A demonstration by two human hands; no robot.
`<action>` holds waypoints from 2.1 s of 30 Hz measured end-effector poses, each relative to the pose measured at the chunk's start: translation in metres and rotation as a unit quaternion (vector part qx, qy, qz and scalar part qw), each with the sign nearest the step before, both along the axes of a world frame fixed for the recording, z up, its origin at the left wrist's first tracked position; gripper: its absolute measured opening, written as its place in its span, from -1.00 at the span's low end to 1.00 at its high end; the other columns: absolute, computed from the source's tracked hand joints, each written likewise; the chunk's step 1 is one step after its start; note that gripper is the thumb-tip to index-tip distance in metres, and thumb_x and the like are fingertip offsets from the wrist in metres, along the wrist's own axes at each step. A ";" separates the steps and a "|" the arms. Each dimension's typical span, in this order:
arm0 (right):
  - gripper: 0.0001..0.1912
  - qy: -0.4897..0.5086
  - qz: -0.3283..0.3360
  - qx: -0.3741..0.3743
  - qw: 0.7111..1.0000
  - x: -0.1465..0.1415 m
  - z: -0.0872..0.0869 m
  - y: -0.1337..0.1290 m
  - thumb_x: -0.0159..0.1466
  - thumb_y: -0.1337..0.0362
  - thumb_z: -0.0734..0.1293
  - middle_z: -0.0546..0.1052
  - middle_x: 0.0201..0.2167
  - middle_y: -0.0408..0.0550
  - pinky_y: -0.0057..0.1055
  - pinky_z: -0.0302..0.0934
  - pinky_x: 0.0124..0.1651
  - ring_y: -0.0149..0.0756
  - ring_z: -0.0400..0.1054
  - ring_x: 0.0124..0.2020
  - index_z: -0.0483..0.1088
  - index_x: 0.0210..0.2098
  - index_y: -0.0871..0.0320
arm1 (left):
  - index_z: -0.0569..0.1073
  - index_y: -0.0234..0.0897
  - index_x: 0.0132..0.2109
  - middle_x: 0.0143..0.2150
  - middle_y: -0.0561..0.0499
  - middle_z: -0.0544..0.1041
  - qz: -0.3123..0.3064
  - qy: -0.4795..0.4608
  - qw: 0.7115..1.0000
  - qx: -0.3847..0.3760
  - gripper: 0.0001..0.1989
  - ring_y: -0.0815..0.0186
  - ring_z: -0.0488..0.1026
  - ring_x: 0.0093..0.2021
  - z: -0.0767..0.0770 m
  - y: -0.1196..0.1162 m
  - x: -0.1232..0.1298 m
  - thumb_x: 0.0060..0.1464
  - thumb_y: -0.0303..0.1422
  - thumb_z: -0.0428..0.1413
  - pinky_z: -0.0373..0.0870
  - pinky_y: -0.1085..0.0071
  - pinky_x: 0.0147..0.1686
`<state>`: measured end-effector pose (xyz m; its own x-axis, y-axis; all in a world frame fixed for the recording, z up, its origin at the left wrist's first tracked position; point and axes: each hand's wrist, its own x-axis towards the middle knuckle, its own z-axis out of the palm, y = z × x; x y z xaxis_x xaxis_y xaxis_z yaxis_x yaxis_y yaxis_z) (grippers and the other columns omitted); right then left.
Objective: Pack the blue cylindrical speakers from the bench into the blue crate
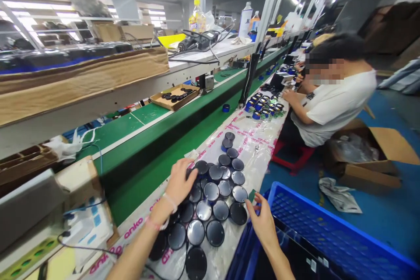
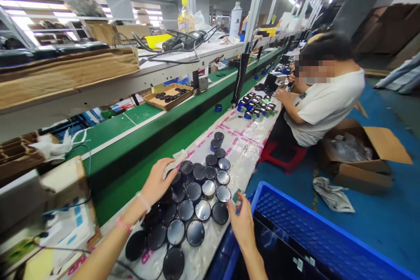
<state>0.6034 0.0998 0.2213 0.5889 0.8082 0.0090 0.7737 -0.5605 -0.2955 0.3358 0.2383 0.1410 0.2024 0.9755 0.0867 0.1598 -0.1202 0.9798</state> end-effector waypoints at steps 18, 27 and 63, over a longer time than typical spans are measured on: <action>0.07 -0.060 0.016 -0.274 0.960 -0.021 0.002 0.068 -0.02 0.28 0.22 -0.40 0.29 -0.02 -0.14 0.04 0.11 0.08 -0.08 0.21 -0.50 0.33 -0.01 | -0.19 -0.43 0.33 0.11 -0.45 0.17 -0.205 0.166 0.954 -0.142 -0.20 -0.09 0.23 0.09 0.006 0.183 0.273 0.09 -0.21 0.00 0.17 0.15 0.00; -0.20 -0.222 -0.066 -0.294 0.927 -0.019 -0.008 0.091 0.27 -0.06 0.06 0.03 0.18 0.18 -0.05 0.17 -0.07 0.06 0.25 -0.05 -0.29 0.33 0.21 | -0.10 -0.24 0.27 0.02 -0.21 0.32 -0.183 0.164 0.968 0.056 -0.27 -0.02 0.35 -0.05 0.053 0.166 0.104 0.07 -0.04 -0.03 0.26 0.15 -0.09; 0.01 -0.276 0.233 -0.411 0.837 0.000 0.013 0.187 0.00 0.37 0.36 -0.37 0.28 0.23 -0.09 -0.44 0.27 0.05 -0.55 0.30 -0.20 0.34 0.09 | 0.30 -0.20 0.08 0.15 -0.08 0.16 0.060 0.072 0.983 0.157 -0.66 0.20 0.09 0.14 -0.031 -0.169 -0.026 0.14 -0.44 -0.03 0.29 0.25 -0.03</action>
